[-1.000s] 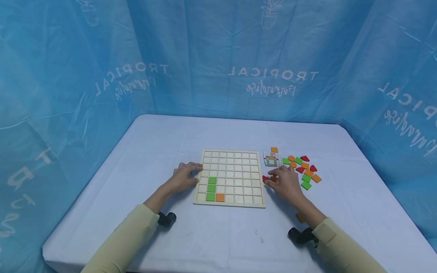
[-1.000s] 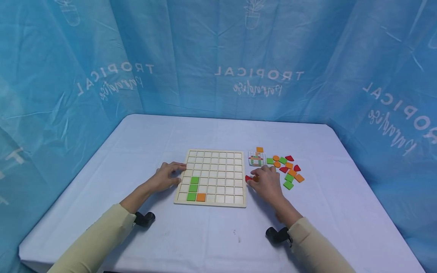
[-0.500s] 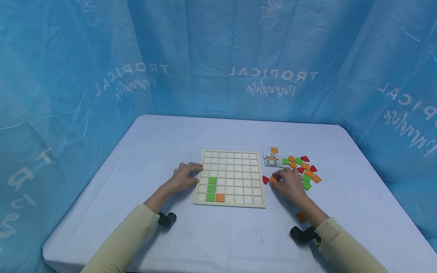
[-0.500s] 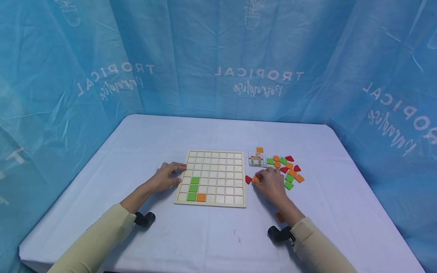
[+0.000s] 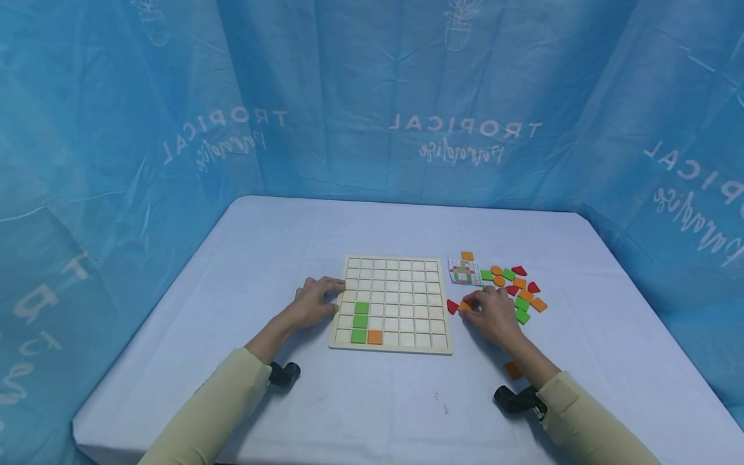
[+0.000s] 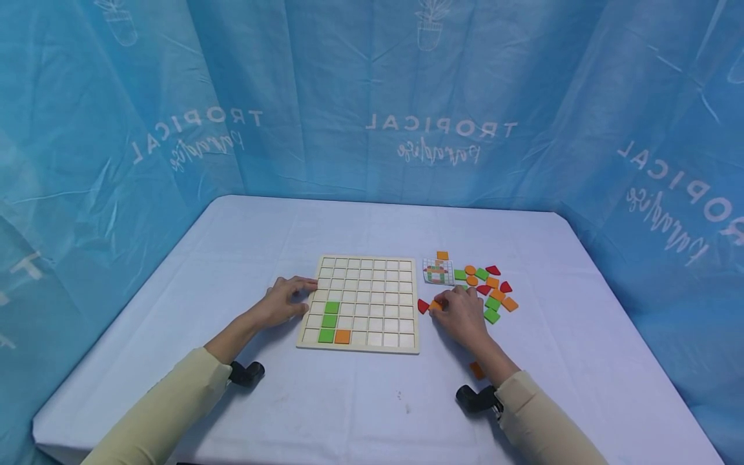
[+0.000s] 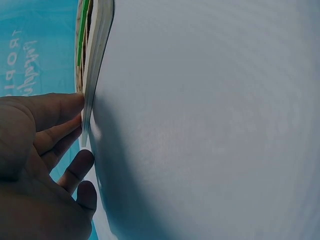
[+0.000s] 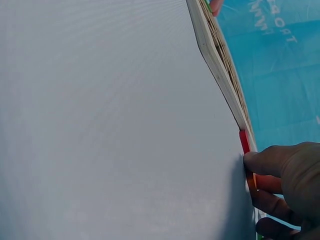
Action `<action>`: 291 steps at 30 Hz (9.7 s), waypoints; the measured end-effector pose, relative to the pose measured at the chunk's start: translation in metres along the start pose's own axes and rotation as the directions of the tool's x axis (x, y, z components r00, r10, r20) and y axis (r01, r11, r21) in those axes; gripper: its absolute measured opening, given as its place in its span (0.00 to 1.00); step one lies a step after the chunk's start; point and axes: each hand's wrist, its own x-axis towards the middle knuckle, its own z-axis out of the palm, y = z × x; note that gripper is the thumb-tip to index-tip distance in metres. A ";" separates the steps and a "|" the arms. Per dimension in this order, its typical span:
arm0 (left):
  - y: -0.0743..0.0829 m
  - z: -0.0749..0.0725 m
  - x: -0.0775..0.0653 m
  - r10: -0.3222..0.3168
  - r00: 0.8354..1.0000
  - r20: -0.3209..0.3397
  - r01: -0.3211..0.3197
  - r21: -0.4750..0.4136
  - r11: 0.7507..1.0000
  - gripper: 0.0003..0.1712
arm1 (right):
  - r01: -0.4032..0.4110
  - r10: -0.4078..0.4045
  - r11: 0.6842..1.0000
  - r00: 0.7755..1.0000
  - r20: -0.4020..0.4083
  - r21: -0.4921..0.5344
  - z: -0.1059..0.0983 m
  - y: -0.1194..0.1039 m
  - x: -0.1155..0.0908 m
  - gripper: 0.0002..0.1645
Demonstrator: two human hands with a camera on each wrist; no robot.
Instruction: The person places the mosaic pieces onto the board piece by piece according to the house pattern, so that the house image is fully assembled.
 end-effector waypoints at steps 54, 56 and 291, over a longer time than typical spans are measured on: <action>0.001 0.000 -0.002 0.007 1.000 -0.004 -0.007 -0.001 1.000 0.26 | 0.390 -0.394 0.919 0.915 0.089 0.059 0.045 -0.117 -0.026 0.15; 0.001 0.000 -0.001 0.004 1.000 -0.003 -0.004 0.000 1.000 0.26 | 0.387 -0.391 0.920 0.916 0.090 0.056 0.046 -0.117 -0.027 0.15; -0.001 -0.004 -0.003 -0.006 1.000 0.008 0.006 0.030 1.000 0.27 | -0.121 0.118 0.989 0.993 -0.031 -0.089 -0.050 0.053 -0.033 0.23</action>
